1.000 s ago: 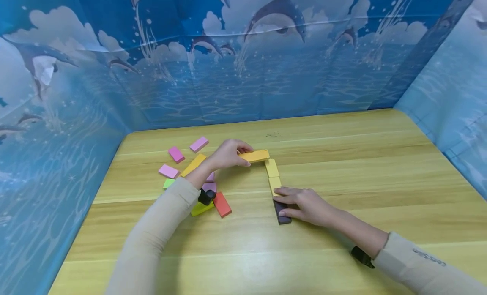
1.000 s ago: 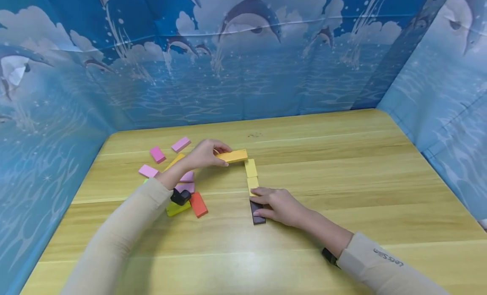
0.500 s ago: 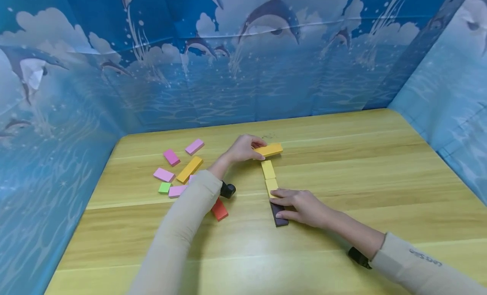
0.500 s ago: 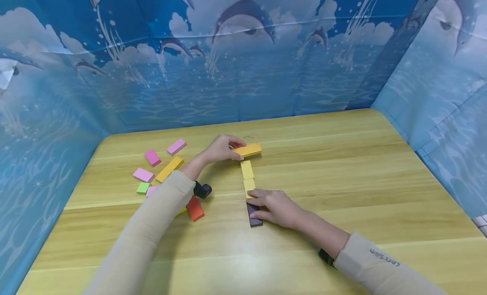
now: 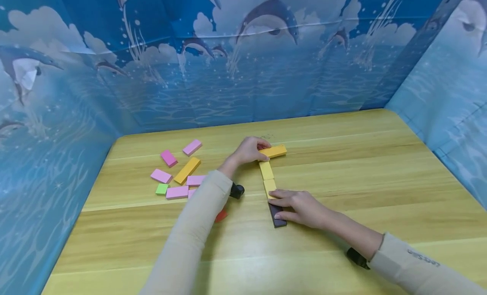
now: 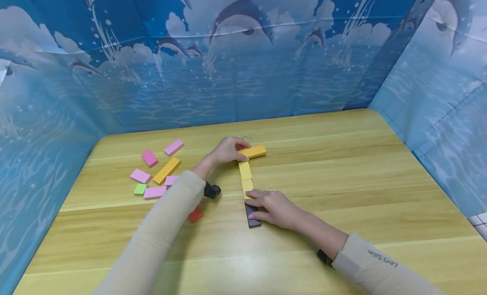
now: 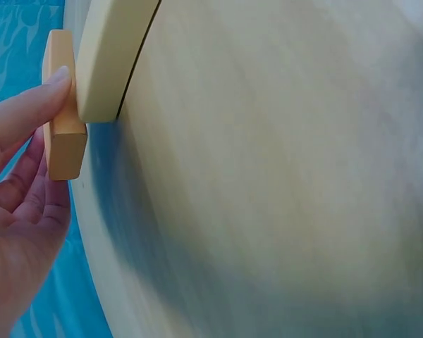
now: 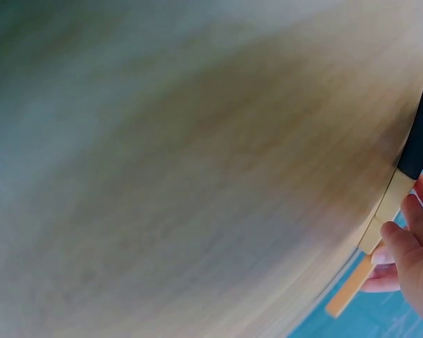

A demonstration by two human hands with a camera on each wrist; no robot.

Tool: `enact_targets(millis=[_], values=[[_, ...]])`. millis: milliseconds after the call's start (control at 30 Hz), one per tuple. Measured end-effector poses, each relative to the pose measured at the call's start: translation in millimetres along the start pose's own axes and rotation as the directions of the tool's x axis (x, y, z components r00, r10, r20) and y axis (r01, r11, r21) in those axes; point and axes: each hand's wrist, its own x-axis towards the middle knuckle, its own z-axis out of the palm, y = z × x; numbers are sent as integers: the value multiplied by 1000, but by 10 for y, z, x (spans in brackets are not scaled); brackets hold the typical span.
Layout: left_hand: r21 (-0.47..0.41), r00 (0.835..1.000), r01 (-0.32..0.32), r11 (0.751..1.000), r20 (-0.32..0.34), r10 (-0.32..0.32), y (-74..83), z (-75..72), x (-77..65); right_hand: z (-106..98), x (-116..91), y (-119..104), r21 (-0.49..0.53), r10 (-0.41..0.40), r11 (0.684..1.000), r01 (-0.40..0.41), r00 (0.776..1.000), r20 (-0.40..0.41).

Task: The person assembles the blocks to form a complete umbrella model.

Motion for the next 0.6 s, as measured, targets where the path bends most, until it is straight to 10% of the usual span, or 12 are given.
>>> enact_targets(millis=[600], values=[[-14,1000,-18,1000,17,18,22,95,45,13,-10,5,6,-12,1000,12,1000,-21]])
